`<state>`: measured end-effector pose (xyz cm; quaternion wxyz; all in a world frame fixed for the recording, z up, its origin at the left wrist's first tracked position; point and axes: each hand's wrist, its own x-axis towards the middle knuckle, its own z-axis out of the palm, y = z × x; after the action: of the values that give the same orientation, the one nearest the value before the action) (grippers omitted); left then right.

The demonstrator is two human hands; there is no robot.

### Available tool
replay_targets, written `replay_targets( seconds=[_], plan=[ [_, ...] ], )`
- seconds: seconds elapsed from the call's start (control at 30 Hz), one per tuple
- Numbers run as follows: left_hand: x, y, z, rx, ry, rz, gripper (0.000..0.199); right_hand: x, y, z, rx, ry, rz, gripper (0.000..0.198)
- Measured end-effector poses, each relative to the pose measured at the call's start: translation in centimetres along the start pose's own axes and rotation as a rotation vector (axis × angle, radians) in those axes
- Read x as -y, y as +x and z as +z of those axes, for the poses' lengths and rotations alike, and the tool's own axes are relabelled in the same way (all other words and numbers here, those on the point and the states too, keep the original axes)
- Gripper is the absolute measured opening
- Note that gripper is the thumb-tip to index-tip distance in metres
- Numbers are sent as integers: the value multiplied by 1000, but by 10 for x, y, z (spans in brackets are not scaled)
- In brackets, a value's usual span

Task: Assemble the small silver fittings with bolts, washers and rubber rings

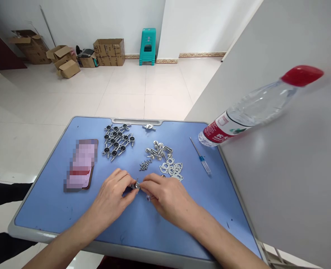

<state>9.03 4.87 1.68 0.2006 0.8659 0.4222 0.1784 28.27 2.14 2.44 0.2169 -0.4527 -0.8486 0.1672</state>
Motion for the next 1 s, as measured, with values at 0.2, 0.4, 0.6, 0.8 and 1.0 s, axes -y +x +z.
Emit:
replay_targets(
  seconds=[0.2, 0.4, 0.6, 0.8, 1.0],
  plan=[
    [-1, 1, -2, 1, -11, 4, 16, 3, 2, -18, -87, 284, 264, 13],
    [0, 1, -1, 13, -19, -10, 15, 9, 3, -28, -194, 499, 409, 35],
    [1, 1, -2, 18, -13, -3, 14, 1, 0, -17, -261, 550, 440, 41],
    [1, 1, -1, -5, -11, 13, 14, 6, 3, -14, -178, 474, 342, 32],
    [2, 1, 0, -10, -17, 16, 15, 7, 5, -12, -172, 406, 265, 24]
  ],
)
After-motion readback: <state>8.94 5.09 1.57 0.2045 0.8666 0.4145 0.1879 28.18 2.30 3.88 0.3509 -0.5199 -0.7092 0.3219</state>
